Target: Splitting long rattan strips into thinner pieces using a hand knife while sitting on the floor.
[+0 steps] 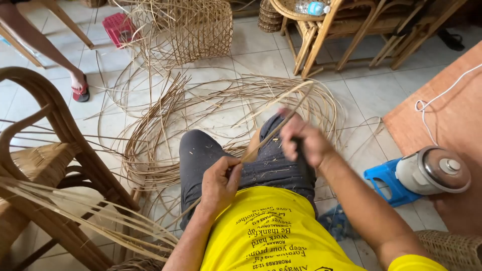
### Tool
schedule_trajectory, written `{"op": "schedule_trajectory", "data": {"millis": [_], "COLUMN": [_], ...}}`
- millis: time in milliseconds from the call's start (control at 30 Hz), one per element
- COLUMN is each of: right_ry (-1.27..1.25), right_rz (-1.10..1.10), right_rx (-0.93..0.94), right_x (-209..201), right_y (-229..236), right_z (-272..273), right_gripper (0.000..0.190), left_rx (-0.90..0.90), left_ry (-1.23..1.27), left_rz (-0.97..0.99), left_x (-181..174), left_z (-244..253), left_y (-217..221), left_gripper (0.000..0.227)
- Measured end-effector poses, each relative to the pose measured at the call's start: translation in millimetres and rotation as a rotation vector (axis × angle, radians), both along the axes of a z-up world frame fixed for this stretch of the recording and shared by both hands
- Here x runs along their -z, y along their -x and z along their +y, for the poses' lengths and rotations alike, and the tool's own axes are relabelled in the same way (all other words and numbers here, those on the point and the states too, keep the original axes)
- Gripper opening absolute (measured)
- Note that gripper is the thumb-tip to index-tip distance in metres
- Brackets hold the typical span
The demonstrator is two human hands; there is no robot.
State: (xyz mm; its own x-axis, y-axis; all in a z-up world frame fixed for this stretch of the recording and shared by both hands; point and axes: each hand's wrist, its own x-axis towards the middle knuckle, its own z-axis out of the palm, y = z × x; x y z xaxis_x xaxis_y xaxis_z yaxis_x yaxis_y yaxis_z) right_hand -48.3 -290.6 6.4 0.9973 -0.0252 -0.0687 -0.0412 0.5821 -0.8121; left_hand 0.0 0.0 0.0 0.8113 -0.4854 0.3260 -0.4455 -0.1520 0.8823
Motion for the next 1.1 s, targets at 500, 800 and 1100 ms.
{"op": "schedule_trajectory", "data": {"millis": [500, 800, 1100], "right_ry": [0.049, -0.201, -0.062], "right_rz": [0.053, -0.293, -0.506], "right_rx": [-0.008, 0.064, 0.213], "right_x": [-5, -31, -59], "right_y": [19, 14, 56], "right_z": [62, -54, -92], "right_gripper": [0.032, 0.044, 0.047], "left_rx": [0.118, 0.272, 0.220], "left_ry": [0.136, 0.072, -0.138], "left_rz": [0.287, 0.191, -0.440], "left_x": [29, -18, -93], "left_z": [-2, 4, -41], "left_y": [-15, -20, -90], "left_gripper": [0.009, 0.006, 0.009]}}
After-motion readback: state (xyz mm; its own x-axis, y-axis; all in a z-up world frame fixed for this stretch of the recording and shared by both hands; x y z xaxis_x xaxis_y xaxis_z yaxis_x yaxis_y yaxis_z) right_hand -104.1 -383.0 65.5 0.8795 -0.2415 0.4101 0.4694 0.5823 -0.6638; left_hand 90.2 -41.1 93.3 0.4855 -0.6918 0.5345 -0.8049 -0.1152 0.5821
